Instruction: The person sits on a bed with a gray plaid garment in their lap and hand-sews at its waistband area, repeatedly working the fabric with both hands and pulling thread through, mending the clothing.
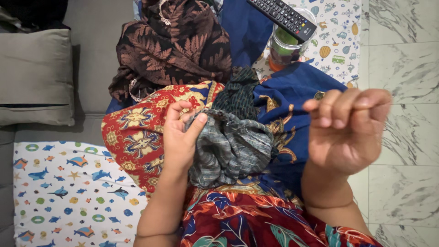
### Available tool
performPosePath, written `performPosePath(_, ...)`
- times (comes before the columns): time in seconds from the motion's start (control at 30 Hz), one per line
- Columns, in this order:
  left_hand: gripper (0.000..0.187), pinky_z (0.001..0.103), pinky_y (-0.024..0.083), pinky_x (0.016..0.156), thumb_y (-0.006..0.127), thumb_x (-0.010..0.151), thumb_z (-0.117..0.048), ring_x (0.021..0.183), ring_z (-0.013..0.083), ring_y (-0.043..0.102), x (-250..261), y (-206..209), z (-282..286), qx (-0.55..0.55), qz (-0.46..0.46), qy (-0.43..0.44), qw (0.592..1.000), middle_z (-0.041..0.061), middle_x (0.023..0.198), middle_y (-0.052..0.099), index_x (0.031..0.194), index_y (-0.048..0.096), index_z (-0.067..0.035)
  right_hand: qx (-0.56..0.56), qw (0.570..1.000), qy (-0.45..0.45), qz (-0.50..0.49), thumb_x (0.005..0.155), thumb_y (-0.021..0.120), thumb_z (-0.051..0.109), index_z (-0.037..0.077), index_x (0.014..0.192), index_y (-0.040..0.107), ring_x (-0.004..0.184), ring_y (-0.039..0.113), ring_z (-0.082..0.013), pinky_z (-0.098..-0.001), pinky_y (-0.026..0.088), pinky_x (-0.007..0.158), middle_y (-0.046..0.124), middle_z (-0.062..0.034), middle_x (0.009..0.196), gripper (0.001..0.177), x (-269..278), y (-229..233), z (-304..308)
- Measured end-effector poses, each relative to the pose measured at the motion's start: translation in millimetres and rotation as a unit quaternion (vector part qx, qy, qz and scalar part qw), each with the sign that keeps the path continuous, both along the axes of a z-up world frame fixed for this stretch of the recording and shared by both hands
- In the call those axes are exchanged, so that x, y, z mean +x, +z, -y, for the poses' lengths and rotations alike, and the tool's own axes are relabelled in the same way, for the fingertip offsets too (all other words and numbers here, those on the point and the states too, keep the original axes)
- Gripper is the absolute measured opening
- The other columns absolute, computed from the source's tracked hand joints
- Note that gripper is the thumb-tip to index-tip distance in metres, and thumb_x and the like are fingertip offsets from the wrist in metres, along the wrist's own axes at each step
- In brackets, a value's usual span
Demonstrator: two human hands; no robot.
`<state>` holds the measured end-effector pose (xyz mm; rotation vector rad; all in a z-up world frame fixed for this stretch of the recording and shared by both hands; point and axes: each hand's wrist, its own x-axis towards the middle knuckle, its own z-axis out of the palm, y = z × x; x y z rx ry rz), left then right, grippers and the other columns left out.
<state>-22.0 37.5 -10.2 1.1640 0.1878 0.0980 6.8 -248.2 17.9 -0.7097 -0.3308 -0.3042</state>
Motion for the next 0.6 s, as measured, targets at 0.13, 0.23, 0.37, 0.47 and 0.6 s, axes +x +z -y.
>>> performPosePath(0.13,0.036,0.026,0.054,0.087,0.067,0.097,0.005,0.096,0.0132,0.068,2.5,-3.2,-5.5,-0.020,-0.014,0.006,1.000,0.013,0.108,0.073,0.126,0.047,-0.006,-0.045,0.992,-0.112,0.032,0.118,0.045,0.017,0.009,0.113,0.050,0.072,0.053,-0.0172,-0.0433,0.055,0.100,0.046,-0.0035,0.077,0.011,3.2,-1.0,12.7)
performPosePath(0.23,0.036,0.027,0.055,0.084,0.066,0.098,0.005,0.094,0.0137,0.069,4.7,-7.7,-12.0,-0.026,-0.008,0.004,1.000,0.014,0.107,0.072,0.126,0.047,-0.006,-0.082,0.972,-0.212,0.061,0.120,0.042,0.018,0.009,0.115,0.050,0.074,0.052,-0.0158,-0.0410,0.052,0.107,0.044,-0.0036,0.080,0.013,6.4,-3.9,19.4)
performPosePath(0.37,0.036,0.026,0.055,0.084,0.066,0.097,0.006,0.093,0.0124,0.068,8.7,-12.5,-19.2,-0.011,-0.019,0.009,1.000,0.013,0.107,0.072,0.126,0.048,-0.006,-0.124,0.937,-0.315,0.081,0.120,0.040,0.013,0.008,0.117,0.051,0.076,0.050,-0.0142,-0.0395,0.050,0.112,0.043,-0.0037,0.082,0.012,18.4,-2.1,22.8)
performPosePath(0.47,0.036,0.025,0.054,0.082,0.067,0.097,0.006,0.092,0.0116,0.068,8.9,-12.4,-19.8,-0.017,-0.018,-0.003,1.000,0.011,0.105,0.071,0.125,0.048,-0.006,-0.143,0.927,-0.335,0.088,0.118,0.040,0.010,0.008,0.118,0.051,0.077,0.050,-0.0153,-0.0389,0.050,0.112,0.046,-0.0045,0.083,0.011,31.2,1.4,18.0)
performPosePath(0.6,0.034,0.025,0.052,0.078,0.068,0.100,0.007,0.088,0.0109,0.065,6.6,-7.9,-17.7,-0.009,-0.003,-0.018,1.000,0.009,0.101,0.069,0.126,0.049,-0.006,-0.183,0.953,-0.240,0.025,0.105,0.051,0.004,0.008,0.117,0.052,0.073,0.053,-0.0145,-0.0319,0.050,0.085,0.054,-0.0057,0.091,0.012,32.1,3.4,0.8)
